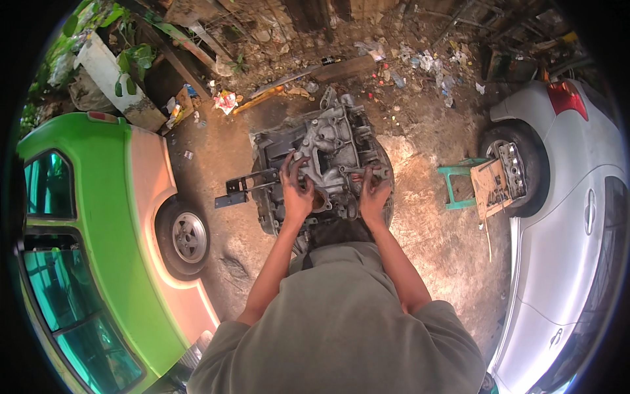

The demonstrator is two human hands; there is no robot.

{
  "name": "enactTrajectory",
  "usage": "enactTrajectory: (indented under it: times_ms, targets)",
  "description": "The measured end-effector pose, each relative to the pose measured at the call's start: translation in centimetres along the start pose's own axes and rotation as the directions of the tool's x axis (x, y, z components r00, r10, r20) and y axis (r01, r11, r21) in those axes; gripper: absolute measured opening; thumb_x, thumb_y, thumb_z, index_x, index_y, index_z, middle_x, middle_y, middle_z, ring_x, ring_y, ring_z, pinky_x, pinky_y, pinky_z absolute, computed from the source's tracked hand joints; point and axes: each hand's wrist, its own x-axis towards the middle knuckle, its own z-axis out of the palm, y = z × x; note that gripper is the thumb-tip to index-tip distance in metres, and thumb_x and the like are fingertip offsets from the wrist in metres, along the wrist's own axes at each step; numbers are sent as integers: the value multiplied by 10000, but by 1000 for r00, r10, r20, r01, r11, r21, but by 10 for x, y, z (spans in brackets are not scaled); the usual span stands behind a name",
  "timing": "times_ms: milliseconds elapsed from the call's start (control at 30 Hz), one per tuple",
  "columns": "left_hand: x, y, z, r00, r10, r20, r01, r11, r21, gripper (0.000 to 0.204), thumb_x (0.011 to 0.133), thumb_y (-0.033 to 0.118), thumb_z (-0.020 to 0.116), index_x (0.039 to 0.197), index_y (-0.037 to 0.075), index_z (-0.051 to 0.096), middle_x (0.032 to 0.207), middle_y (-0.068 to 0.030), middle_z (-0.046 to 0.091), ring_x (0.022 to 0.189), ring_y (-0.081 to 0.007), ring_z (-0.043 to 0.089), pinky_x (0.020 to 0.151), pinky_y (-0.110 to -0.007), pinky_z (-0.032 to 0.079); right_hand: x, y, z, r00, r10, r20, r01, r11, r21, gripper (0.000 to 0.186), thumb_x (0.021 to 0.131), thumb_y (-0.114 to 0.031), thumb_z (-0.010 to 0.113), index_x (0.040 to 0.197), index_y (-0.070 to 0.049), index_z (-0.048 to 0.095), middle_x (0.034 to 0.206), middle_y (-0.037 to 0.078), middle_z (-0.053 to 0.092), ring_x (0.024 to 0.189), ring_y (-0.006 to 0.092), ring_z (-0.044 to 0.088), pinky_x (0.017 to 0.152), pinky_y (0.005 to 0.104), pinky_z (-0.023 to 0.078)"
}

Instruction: The person uses a wrench to loosen and remove bolts from a car engine block placed on a stand. They repeatedly reposition the wrench and hands to access different bolt locations on the engine.

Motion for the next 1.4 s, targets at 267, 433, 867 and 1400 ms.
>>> enactTrajectory:
  times_ms: [267,433,867,1400]
  targets:
    - [0,-3,1,1000,18,-13,-17,997,70,537,792,-101,551,1289,85,630,1524,-164,392,1388,-411,412,1026,-458,475,83,-1,33,932,173,318,26,844,-535,163,1018,-99,580,971,56,568,668,233,640,619,360,689,573,417,515]
    - [0,-3,1,1000,11,-19,-10,999,36,538,783,-97,564,1286,81,633,1522,-162,404,1389,-410,415,1066,-475,451,96,6,54,828,242,507,305,563,-768,309,972,-244,640,1027,60,620,850,339,662,879,536,642,753,597,506]
    - [1,-1,1,999,25,-28,-24,999,42,527,803,-133,546,1282,64,646,1528,-143,389,1334,-360,459,834,-370,538,83,-6,36,965,67,252,-85,995,60,181,1013,-75,633,1065,29,494,819,155,684,639,184,679,569,338,559]
    - [0,-4,2,1000,8,-2,-8,1000,23,536,808,-123,538,1291,87,636,1529,-156,375,1320,-364,450,882,-378,534,-15,0,-11,974,143,177,-161,982,94,68,1020,21,568,968,43,528,994,153,638,935,249,728,845,349,629]
